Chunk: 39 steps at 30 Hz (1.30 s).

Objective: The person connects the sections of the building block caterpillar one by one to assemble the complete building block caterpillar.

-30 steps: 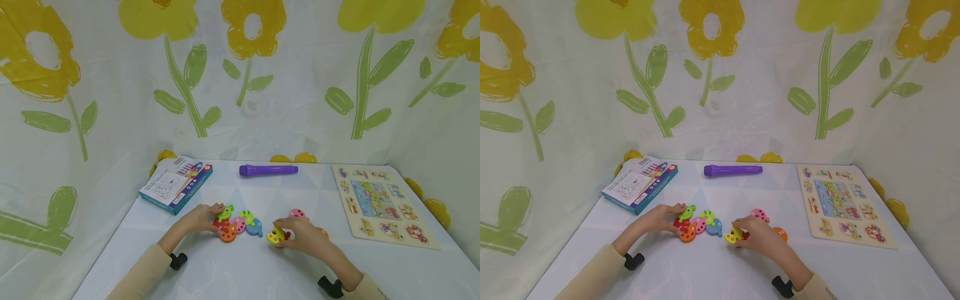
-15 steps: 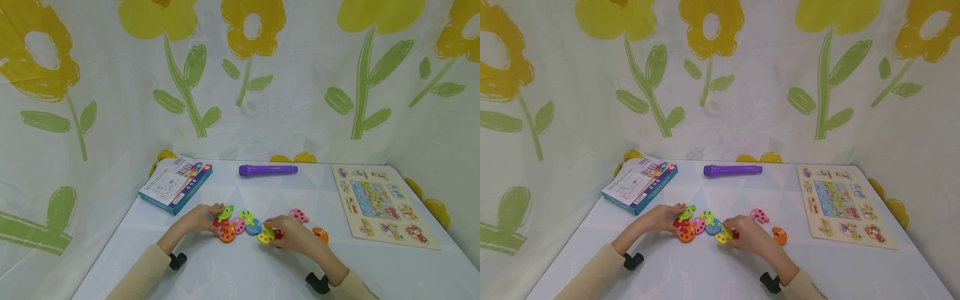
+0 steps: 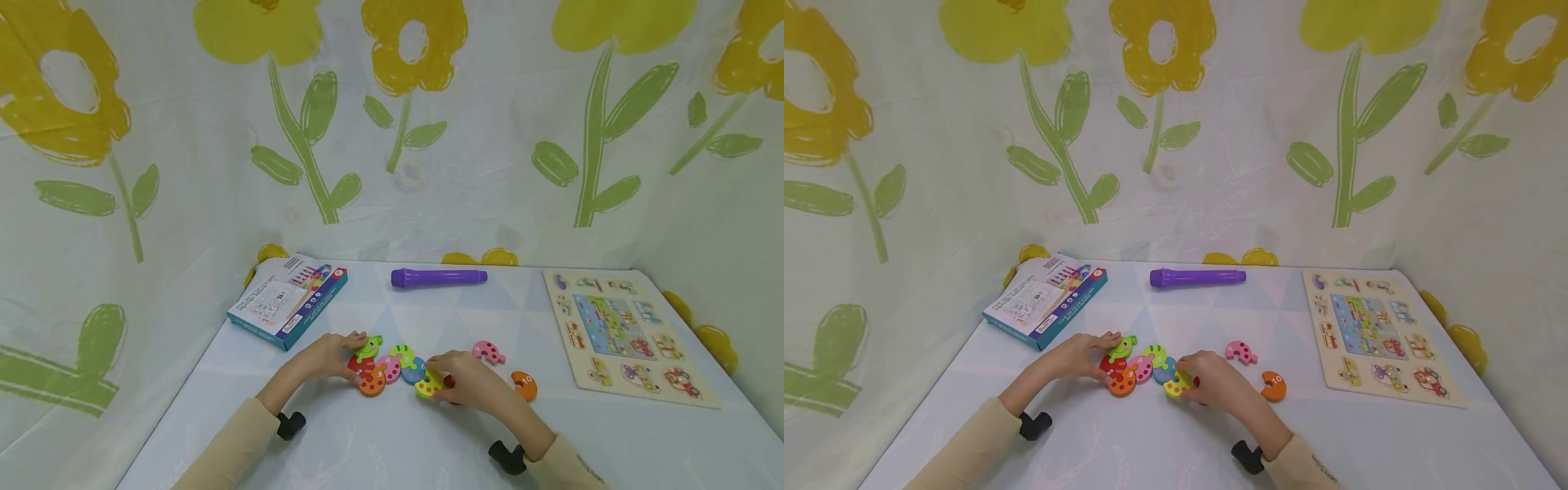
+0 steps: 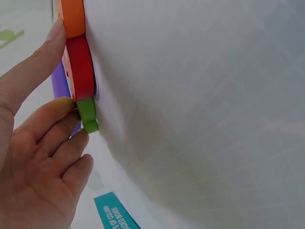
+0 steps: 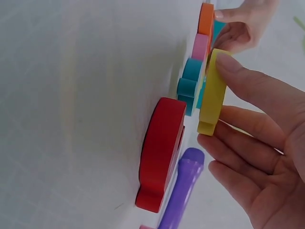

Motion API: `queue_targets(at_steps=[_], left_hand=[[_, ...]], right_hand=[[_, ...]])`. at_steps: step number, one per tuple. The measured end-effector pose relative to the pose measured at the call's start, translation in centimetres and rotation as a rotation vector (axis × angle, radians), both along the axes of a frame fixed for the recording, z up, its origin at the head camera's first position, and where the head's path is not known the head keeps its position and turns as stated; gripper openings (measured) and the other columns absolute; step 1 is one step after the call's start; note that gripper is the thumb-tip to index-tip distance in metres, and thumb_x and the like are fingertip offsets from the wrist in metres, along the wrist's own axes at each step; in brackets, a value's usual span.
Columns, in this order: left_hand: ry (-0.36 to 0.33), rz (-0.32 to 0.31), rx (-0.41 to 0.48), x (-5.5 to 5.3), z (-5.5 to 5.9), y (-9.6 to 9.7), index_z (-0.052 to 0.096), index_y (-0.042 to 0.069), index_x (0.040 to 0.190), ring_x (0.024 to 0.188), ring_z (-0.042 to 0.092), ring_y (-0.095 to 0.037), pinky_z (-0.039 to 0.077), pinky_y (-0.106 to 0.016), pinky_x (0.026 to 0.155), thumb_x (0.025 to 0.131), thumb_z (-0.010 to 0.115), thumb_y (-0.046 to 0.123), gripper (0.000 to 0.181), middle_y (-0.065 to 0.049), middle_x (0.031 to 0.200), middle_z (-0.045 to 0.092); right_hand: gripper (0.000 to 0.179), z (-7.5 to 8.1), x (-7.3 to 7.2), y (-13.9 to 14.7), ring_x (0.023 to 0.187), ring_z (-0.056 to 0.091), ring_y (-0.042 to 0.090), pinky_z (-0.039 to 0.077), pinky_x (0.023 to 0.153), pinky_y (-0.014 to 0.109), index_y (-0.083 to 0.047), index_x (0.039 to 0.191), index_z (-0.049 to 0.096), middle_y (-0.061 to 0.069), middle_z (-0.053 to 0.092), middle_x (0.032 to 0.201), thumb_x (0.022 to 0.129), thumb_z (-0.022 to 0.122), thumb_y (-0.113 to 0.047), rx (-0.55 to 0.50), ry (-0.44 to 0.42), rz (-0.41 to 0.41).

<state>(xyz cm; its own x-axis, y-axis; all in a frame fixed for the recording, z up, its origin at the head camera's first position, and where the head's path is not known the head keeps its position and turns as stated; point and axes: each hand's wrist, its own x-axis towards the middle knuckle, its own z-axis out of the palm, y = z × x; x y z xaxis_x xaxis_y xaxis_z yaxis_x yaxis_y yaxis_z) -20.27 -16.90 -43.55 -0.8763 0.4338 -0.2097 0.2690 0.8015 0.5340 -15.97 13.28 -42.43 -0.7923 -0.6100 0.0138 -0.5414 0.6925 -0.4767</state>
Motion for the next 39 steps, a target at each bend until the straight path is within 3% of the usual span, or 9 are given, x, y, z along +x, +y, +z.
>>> queue_targets(at_steps=[11, 25, 33, 39], left_hand=[[0.009, -0.015, 0.007, 0.0, -0.1, -0.1, 0.050, 0.017, 0.141, 0.140, 0.031, -0.029, 0.023, -0.058, 0.111, 0.074, 0.085, 0.023, 0.076, -0.005, 0.149, 0.041], [0.004, -0.022, 0.015, -0.2, -0.1, -0.1, 0.051, 0.018, 0.141, 0.140, 0.032, -0.030, 0.027, -0.057, 0.110, 0.073, 0.085, 0.025, 0.075, -0.004, 0.149, 0.042], [-0.008, -0.016, 0.015, -0.4, 0.0, -0.1, 0.051, 0.019, 0.141, 0.140, 0.032, -0.030, 0.032, -0.054, 0.108, 0.073, 0.085, 0.026, 0.076, -0.004, 0.149, 0.042], [-0.003, -0.017, 0.004, -0.3, 0.1, -0.1, 0.051, 0.019, 0.141, 0.140, 0.032, -0.031, 0.032, -0.055, 0.108, 0.073, 0.085, 0.026, 0.077, -0.004, 0.149, 0.042]], right_hand=[[0.046, -0.2, -0.1, -0.2, 0.104, 0.064, 0.025, 0.055, 0.084, 0.032, -0.003, 0.118, 0.069, 0.009, 0.069, 0.113, 0.078, 0.082, -0.021, 0.035, 0.009, -0.007], [0.046, -0.2, 0.0, -0.5, 0.100, 0.064, 0.024, 0.056, 0.079, 0.027, -0.002, 0.115, 0.070, 0.010, 0.070, 0.110, 0.076, 0.083, -0.022, 0.070, 0.039, -0.022], [0.043, -0.5, 0.1, -1.1, 0.075, 0.056, 0.013, 0.051, 0.066, 0.020, 0.000, 0.110, 0.072, 0.012, 0.071, 0.104, 0.075, 0.084, -0.022, 0.093, 0.029, -0.029], [0.046, -0.9, 0.1, -0.9, 0.071, 0.050, 0.009, 0.047, 0.063, 0.019, 0.001, 0.112, 0.071, 0.013, 0.071, 0.106, 0.075, 0.084, -0.022, 0.083, 0.020, -0.026]])
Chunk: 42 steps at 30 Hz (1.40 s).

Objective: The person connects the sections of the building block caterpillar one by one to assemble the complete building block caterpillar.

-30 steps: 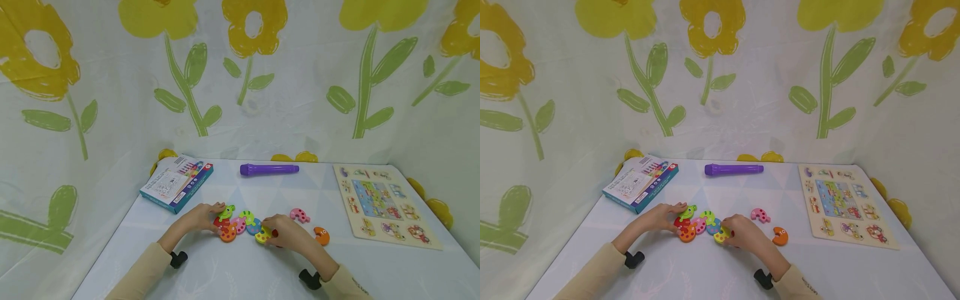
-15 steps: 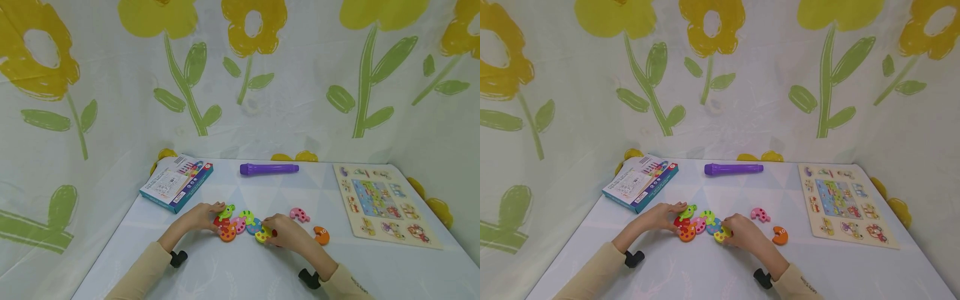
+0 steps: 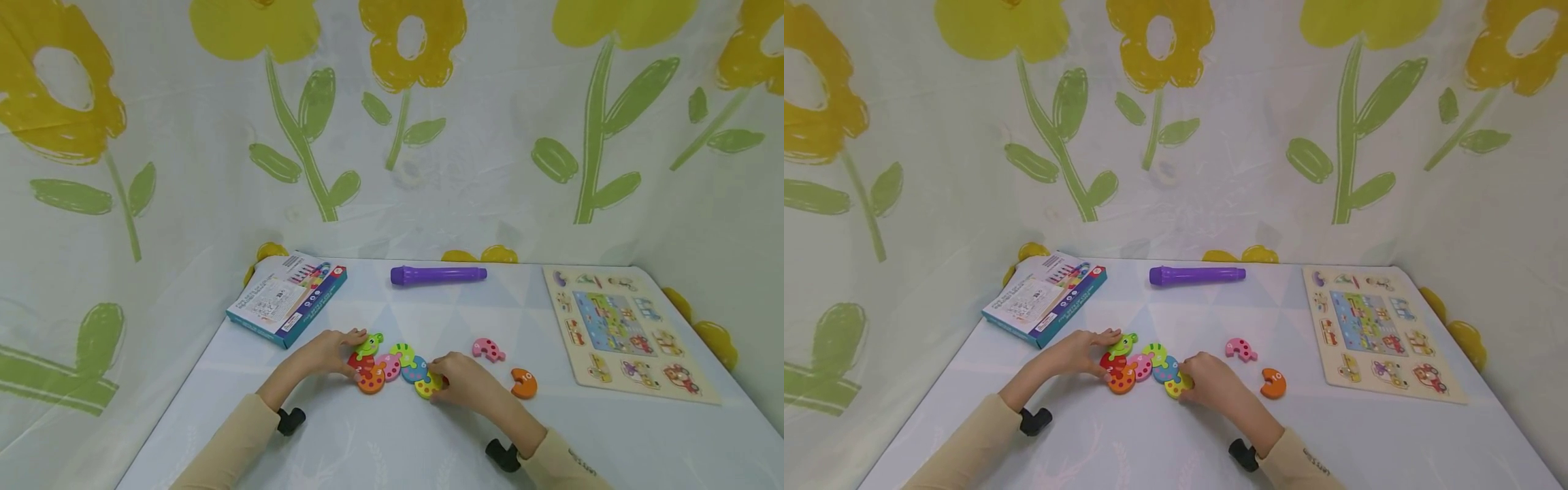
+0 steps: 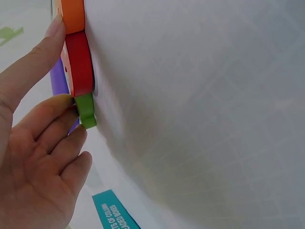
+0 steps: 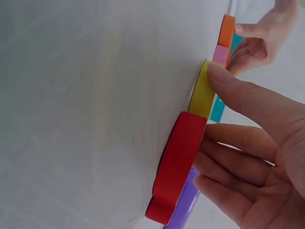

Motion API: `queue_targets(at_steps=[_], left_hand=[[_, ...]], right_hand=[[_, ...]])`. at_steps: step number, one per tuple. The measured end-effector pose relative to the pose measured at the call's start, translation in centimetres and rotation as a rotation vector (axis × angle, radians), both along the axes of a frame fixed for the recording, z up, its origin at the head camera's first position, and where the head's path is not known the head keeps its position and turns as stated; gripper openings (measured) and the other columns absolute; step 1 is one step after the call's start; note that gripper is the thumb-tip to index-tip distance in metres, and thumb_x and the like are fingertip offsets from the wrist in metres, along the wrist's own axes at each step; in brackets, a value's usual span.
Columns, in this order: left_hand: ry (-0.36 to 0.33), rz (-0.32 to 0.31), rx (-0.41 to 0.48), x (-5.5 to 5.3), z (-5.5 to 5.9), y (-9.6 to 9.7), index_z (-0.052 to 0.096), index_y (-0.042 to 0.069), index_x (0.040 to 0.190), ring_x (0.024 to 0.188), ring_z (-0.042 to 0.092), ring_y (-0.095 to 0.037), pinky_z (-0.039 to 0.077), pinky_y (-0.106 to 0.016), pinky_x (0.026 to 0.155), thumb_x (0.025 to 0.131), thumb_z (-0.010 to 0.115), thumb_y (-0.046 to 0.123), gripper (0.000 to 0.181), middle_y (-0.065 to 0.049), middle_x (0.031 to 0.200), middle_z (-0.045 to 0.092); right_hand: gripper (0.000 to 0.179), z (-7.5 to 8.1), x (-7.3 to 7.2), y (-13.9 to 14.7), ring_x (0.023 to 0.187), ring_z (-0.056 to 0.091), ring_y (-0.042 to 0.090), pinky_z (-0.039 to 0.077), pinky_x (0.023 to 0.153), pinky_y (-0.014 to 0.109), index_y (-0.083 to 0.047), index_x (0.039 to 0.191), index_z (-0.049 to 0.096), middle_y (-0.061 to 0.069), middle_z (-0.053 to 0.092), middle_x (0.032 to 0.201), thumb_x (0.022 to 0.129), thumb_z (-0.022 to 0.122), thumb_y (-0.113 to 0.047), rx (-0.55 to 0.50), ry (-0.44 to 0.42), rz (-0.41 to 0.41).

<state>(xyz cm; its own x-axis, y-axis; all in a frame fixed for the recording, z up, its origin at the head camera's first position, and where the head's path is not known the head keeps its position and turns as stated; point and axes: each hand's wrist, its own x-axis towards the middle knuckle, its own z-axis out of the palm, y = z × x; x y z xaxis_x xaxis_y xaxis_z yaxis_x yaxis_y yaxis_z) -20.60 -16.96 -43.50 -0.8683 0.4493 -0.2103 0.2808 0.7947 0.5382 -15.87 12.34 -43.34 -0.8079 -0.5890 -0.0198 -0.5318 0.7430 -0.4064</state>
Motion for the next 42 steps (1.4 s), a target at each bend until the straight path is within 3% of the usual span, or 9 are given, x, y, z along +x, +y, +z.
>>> queue_targets(at_steps=[6, 9, 13, 26, 42], left_hand=[[0.005, -0.004, 0.006, 0.0, -0.2, -0.1, 0.050, 0.019, 0.142, 0.139, 0.033, -0.031, 0.032, -0.055, 0.108, 0.074, 0.085, 0.026, 0.077, -0.005, 0.148, 0.042], [0.006, -0.012, 0.018, 0.0, -0.3, -0.2, 0.050, 0.018, 0.142, 0.140, 0.032, -0.030, 0.029, -0.057, 0.109, 0.074, 0.084, 0.025, 0.076, -0.005, 0.149, 0.042], [0.002, -0.015, 0.031, 0.0, -0.2, -0.2, 0.050, 0.017, 0.142, 0.140, 0.031, -0.030, 0.028, -0.057, 0.109, 0.074, 0.084, 0.024, 0.076, -0.005, 0.149, 0.041], [0.003, -0.008, 0.024, 0.1, -0.1, -0.1, 0.050, 0.018, 0.142, 0.140, 0.032, -0.030, 0.031, -0.054, 0.109, 0.074, 0.084, 0.024, 0.077, -0.005, 0.149, 0.041], [0.009, 0.006, 0.022, 0.1, -0.4, -0.1, 0.050, 0.019, 0.142, 0.140, 0.033, -0.030, 0.033, -0.054, 0.108, 0.073, 0.085, 0.026, 0.077, -0.004, 0.149, 0.042]], right_hand=[[0.049, -0.3, -0.3, 1.0, 0.072, 0.051, 0.011, 0.047, 0.061, 0.019, 0.002, 0.117, 0.068, 0.012, 0.070, 0.108, 0.077, 0.083, -0.021, -0.082, -0.033, 0.045], [0.048, -0.2, -0.4, 1.7, 0.088, 0.062, 0.016, 0.054, 0.074, 0.024, 0.000, 0.119, 0.068, 0.010, 0.069, 0.115, 0.078, 0.082, -0.021, -0.087, -0.029, 0.053], [0.045, 0.1, -0.3, 2.7, 0.105, 0.064, 0.023, 0.055, 0.086, 0.035, -0.003, 0.119, 0.068, 0.006, 0.069, 0.116, 0.078, 0.081, -0.019, -0.083, -0.043, 0.050], [0.048, 0.2, 0.9, 4.3, 0.105, 0.064, 0.024, 0.055, 0.085, 0.037, -0.003, 0.118, 0.069, 0.008, 0.069, 0.114, 0.075, 0.084, -0.019, -0.088, -0.022, 0.012], [0.047, 0.1, 0.9, 6.4, 0.111, 0.063, 0.026, 0.054, 0.087, 0.039, -0.003, 0.117, 0.069, 0.008, 0.069, 0.116, 0.075, 0.084, -0.019, -0.065, -0.051, -0.031]])
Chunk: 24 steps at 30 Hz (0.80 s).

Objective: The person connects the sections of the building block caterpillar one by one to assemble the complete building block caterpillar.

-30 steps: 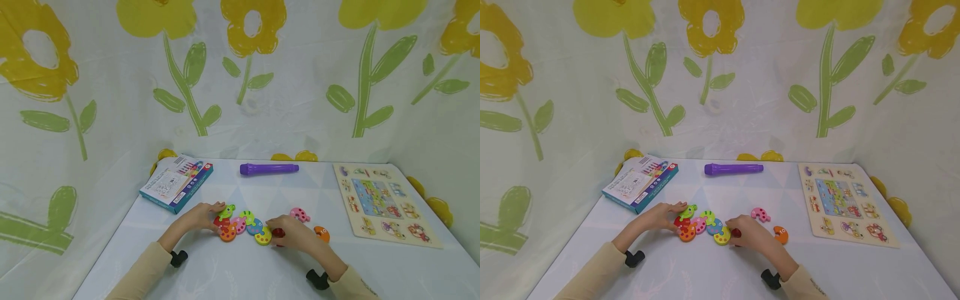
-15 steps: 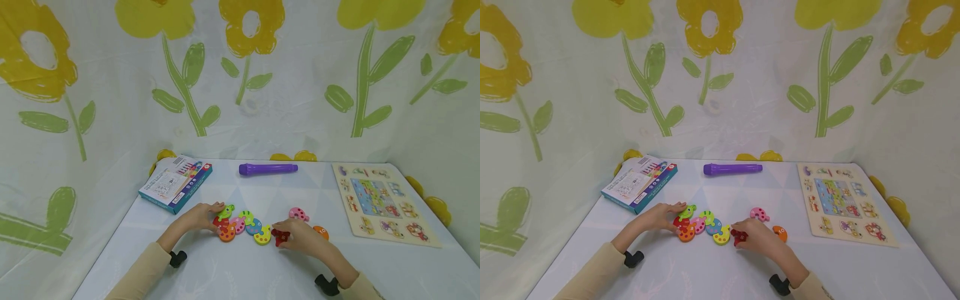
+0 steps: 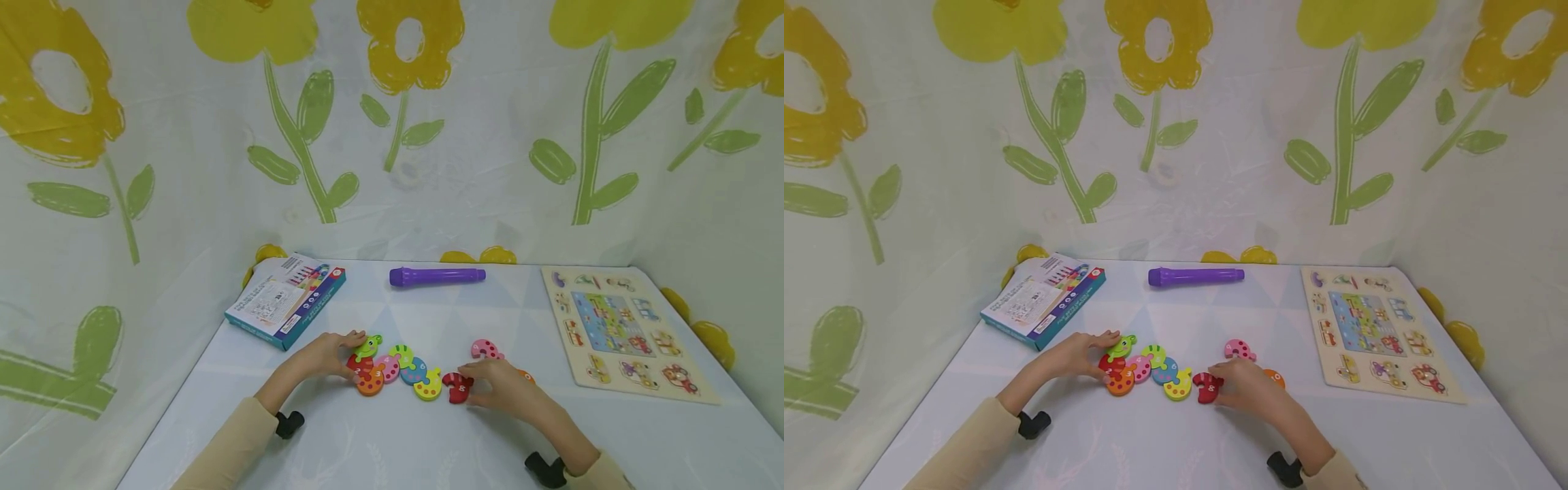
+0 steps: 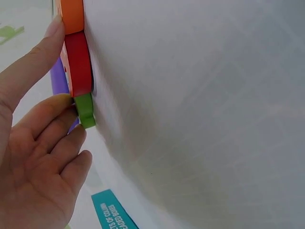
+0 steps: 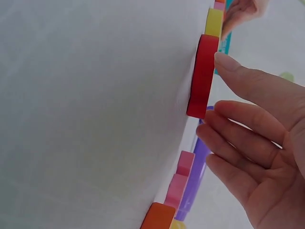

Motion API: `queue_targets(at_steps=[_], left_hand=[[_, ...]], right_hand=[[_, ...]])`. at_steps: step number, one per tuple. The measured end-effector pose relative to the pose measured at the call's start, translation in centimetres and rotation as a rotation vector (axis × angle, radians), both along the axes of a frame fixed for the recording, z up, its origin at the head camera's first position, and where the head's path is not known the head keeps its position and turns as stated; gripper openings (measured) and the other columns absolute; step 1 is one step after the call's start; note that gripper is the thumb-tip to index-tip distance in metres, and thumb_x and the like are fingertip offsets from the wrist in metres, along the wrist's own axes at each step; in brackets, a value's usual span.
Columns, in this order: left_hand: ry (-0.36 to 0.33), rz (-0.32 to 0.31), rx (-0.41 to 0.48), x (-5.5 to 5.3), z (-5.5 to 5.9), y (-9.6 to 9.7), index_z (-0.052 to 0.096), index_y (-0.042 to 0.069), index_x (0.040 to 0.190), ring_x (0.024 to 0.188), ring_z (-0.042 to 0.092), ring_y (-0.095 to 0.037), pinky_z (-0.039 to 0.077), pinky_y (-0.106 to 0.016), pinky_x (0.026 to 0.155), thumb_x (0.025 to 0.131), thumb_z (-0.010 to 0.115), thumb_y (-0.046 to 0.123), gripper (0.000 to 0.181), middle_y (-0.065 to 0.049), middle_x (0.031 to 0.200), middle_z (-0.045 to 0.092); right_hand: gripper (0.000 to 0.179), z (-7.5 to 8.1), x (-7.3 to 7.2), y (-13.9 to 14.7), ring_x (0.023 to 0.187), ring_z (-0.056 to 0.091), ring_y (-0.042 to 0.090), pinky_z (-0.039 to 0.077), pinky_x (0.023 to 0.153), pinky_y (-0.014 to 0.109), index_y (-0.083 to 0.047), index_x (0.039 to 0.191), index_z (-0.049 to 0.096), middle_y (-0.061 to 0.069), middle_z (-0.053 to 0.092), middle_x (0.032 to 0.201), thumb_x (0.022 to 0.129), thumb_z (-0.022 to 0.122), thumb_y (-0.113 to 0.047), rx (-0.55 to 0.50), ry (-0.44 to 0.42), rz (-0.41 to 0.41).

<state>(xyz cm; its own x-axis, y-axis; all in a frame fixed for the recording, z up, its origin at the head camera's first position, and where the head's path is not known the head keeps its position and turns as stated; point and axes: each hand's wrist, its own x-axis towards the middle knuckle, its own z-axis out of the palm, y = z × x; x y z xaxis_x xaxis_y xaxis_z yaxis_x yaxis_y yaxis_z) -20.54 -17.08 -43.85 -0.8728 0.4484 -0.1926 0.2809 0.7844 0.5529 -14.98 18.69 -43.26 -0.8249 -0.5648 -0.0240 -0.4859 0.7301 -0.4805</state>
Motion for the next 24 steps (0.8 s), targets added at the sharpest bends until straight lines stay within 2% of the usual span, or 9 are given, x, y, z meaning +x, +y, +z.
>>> queue_targets(at_steps=[7, 13, 24], left_hand=[[0.003, -0.013, 0.003, 0.0, 0.0, 0.0, 0.050, 0.018, 0.142, 0.140, 0.033, -0.029, 0.033, -0.053, 0.108, 0.074, 0.084, 0.024, 0.076, -0.005, 0.149, 0.042], [-0.003, -0.012, 0.004, 0.0, 0.0, -0.1, 0.050, 0.018, 0.142, 0.140, 0.033, -0.030, 0.034, -0.052, 0.108, 0.074, 0.084, 0.024, 0.076, -0.005, 0.149, 0.042], [-0.009, -0.017, 0.008, 0.0, 0.1, -0.1, 0.050, 0.018, 0.142, 0.140, 0.032, -0.029, 0.034, -0.051, 0.108, 0.074, 0.084, 0.026, 0.076, -0.005, 0.149, 0.042]], right_hand=[[0.044, -0.3, -0.2, 0.1, 0.105, 0.065, 0.024, 0.056, 0.082, 0.035, -0.004, 0.114, 0.070, 0.007, 0.071, 0.111, 0.075, 0.084, -0.019, 0.000, -0.028, 0.015], [0.042, -0.5, -0.5, -0.7, 0.098, 0.068, 0.020, 0.056, 0.078, 0.028, -0.003, 0.112, 0.071, 0.006, 0.072, 0.106, 0.075, 0.083, -0.020, 0.011, -0.009, 0.052], [0.047, -0.3, -0.3, -2.2, 0.091, 0.064, 0.018, 0.056, 0.080, 0.033, -0.004, 0.110, 0.073, 0.006, 0.072, 0.102, 0.071, 0.087, -0.026, 0.086, 0.026, -0.048]])
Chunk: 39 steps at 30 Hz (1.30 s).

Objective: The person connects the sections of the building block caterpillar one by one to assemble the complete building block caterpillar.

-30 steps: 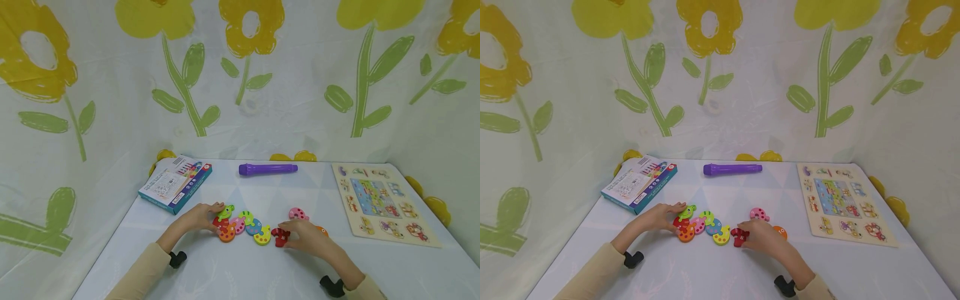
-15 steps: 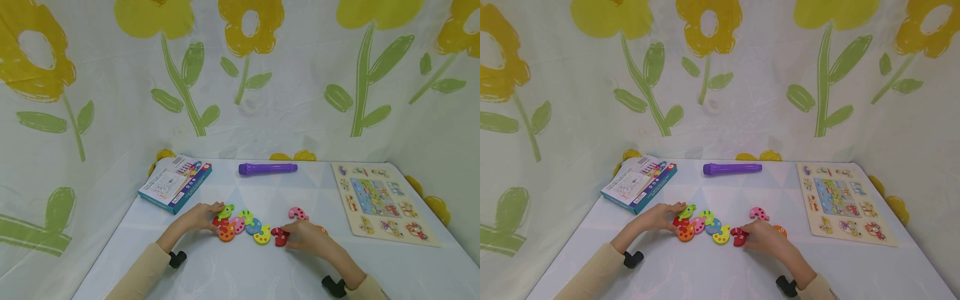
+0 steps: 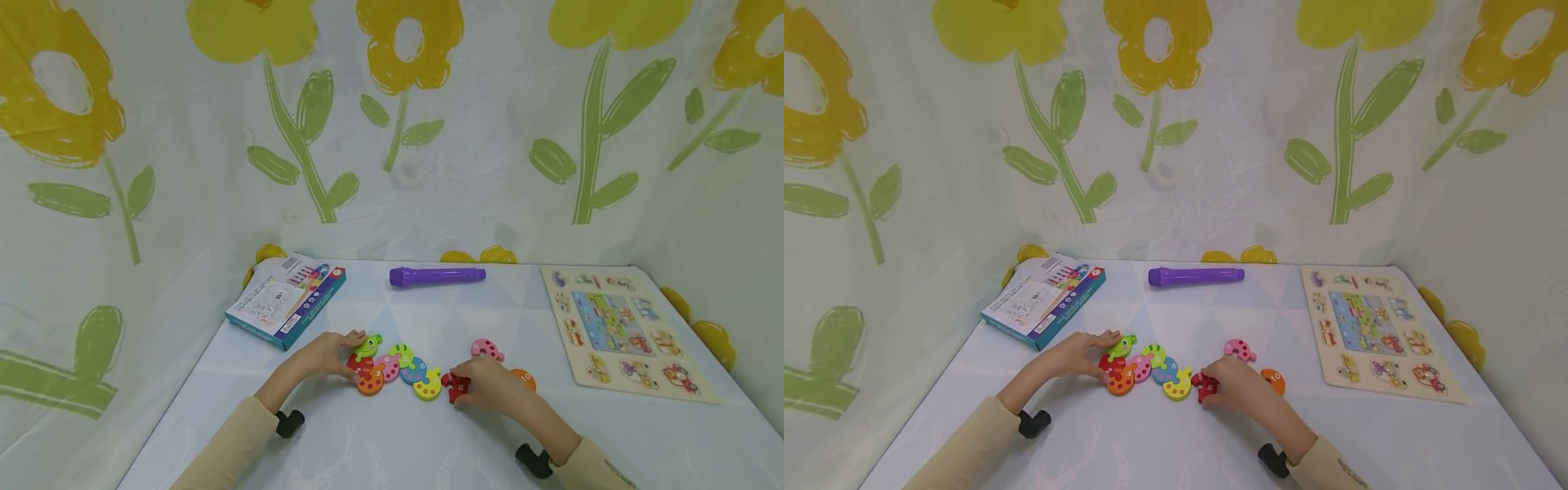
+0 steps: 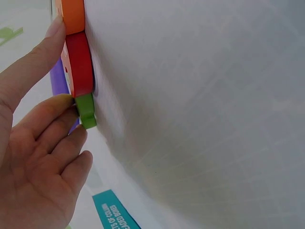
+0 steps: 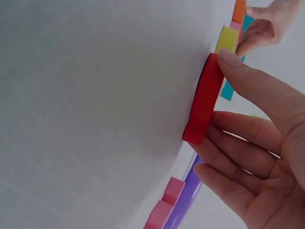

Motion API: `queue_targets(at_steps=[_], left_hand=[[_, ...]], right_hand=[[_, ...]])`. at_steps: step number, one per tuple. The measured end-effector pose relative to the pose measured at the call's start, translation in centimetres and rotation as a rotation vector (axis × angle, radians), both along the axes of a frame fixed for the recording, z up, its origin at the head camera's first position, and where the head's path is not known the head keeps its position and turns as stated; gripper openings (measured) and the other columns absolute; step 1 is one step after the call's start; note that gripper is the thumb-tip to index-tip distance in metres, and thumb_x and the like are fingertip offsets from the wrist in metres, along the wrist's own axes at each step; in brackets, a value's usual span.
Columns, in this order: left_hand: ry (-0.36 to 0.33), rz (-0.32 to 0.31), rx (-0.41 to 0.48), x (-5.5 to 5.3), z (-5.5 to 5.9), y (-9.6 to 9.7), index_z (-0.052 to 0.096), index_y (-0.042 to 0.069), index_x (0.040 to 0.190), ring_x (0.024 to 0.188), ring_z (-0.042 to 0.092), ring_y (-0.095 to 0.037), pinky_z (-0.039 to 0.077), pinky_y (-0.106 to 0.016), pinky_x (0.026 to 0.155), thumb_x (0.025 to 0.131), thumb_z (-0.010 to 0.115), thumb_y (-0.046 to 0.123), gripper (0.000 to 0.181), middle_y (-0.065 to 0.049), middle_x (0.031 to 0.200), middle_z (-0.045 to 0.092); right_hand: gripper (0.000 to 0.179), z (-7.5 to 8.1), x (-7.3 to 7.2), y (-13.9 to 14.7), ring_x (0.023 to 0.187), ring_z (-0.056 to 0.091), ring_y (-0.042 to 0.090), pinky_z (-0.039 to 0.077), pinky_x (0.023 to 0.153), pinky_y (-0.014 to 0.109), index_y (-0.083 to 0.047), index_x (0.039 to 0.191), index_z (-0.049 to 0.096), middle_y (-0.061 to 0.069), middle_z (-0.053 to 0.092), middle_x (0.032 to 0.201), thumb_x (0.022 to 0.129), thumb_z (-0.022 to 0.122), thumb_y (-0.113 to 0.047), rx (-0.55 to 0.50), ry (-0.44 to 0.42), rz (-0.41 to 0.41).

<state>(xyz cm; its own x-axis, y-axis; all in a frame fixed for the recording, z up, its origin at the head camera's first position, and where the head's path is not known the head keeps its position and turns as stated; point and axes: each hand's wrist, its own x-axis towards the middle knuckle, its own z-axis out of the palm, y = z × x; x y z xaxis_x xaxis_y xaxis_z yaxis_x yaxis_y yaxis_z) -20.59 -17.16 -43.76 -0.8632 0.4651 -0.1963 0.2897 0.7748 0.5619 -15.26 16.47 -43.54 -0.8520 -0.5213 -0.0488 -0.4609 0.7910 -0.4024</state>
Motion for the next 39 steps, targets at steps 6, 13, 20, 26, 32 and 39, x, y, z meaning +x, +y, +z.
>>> queue_targets(at_steps=[6, 13, 20, 26, 32, 39], left_hand=[[0.001, -0.013, -0.002, -0.1, 0.1, -0.1, 0.049, 0.016, 0.142, 0.140, 0.032, -0.030, 0.032, -0.052, 0.109, 0.074, 0.084, 0.027, 0.078, -0.006, 0.149, 0.041], [0.004, -0.021, 0.005, -0.2, 0.0, -0.1, 0.049, 0.015, 0.142, 0.140, 0.032, -0.030, 0.032, -0.052, 0.108, 0.074, 0.084, 0.026, 0.078, -0.007, 0.149, 0.041], [-0.011, -0.002, 0.000, -0.2, -0.1, 0.0, 0.050, 0.017, 0.142, 0.140, 0.032, -0.029, 0.034, -0.052, 0.108, 0.073, 0.085, 0.027, 0.078, -0.006, 0.149, 0.042], [-0.014, 0.003, -0.003, 0.0, 0.1, 0.1, 0.049, 0.017, 0.142, 0.140, 0.032, -0.031, 0.034, -0.053, 0.107, 0.073, 0.085, 0.026, 0.078, -0.006, 0.149, 0.041], [-0.011, -0.001, 0.004, 0.0, 0.2, 0.0, 0.050, 0.017, 0.142, 0.140, 0.032, -0.031, 0.034, -0.052, 0.107, 0.074, 0.084, 0.025, 0.077, -0.007, 0.149, 0.041], [-0.012, -0.002, 0.008, 0.1, 0.3, 0.1, 0.050, 0.016, 0.142, 0.140, 0.032, -0.030, 0.035, -0.051, 0.107, 0.074, 0.084, 0.024, 0.076, -0.006, 0.149, 0.041]], right_hand=[[0.047, 0.2, -0.1, -0.1, 0.083, 0.064, 0.014, 0.057, 0.075, 0.028, -0.002, 0.108, 0.073, 0.008, 0.073, 0.100, 0.070, 0.087, -0.025, -0.024, 0.016, 0.006], [0.047, 0.5, -0.5, 0.3, 0.088, 0.061, 0.014, 0.057, 0.076, 0.030, -0.002, 0.113, 0.071, 0.006, 0.071, 0.105, 0.072, 0.086, -0.020, -0.068, -0.027, -0.058], [0.045, 0.9, -1.1, 0.3, 0.094, 0.063, 0.017, 0.055, 0.079, 0.031, 0.001, 0.116, 0.069, 0.008, 0.071, 0.109, 0.077, 0.082, -0.017, -0.092, 0.019, 0.052], [0.044, 1.1, -1.9, -0.1, 0.100, 0.065, 0.020, 0.055, 0.084, 0.034, 0.002, 0.117, 0.068, 0.009, 0.070, 0.112, 0.079, 0.081, -0.015, -0.102, 0.018, 0.134], [0.046, 1.2, -2.3, -0.5, 0.097, 0.065, 0.018, 0.055, 0.082, 0.031, -0.001, 0.119, 0.068, 0.007, 0.071, 0.111, 0.078, 0.081, -0.016, -0.065, 0.026, 0.154], [0.048, 1.4, -2.5, -1.0, 0.101, 0.064, 0.021, 0.055, 0.083, 0.032, -0.003, 0.120, 0.068, 0.007, 0.070, 0.113, 0.077, 0.082, -0.019, -0.039, 0.002, 0.128]])
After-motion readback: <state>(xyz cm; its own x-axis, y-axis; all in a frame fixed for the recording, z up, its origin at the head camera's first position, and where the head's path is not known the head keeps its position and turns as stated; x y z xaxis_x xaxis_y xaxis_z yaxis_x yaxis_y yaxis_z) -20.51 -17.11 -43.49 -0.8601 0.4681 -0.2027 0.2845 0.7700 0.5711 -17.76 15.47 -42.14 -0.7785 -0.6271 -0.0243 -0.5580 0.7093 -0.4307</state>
